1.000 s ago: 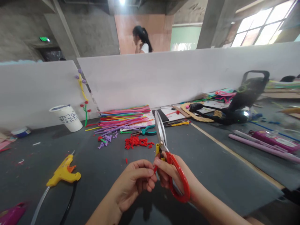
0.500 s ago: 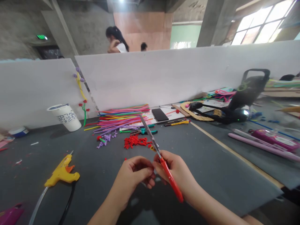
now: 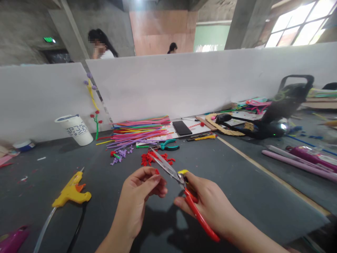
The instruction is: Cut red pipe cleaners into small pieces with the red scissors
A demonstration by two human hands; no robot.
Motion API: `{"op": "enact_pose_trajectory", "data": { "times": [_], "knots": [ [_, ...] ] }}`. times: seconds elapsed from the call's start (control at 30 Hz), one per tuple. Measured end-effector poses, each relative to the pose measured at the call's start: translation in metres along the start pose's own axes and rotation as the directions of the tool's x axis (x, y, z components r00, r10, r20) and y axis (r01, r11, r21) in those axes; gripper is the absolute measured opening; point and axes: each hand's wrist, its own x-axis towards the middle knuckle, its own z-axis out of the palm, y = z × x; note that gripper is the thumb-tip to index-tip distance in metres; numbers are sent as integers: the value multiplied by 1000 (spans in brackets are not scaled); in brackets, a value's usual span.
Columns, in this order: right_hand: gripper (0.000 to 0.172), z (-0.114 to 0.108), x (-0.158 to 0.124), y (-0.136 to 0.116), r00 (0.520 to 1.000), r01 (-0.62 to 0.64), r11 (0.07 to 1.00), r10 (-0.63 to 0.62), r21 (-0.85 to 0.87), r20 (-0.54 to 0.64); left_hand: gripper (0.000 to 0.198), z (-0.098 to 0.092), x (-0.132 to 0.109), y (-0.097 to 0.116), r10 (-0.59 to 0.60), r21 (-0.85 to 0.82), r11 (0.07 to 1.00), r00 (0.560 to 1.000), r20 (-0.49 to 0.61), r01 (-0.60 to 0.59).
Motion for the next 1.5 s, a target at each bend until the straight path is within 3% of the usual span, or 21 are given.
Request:
{"op": "enact_pose_trajectory", "data": {
  "times": [0.17,0.43,1.13,1.5],
  "knots": [
    [32,7,-11,9,999,42,979,-37,-201,29,3,-2,-1,3,66,-37,997,996,-60,-68],
    [38,10,-18,16,995,103,942,-102,-320,20,1,-2,-1,1,109,-40,993,993,-54,-111],
    [39,16,-19,16,991,121,931,-135,-343,-15,3,-2,-1,1,107,-73,991,994,-24,-108],
    [40,8,-16,17,1000,17,958,-19,-286,-4,3,-5,0,2,163,9,987,984,-65,-163]
  ]
}}
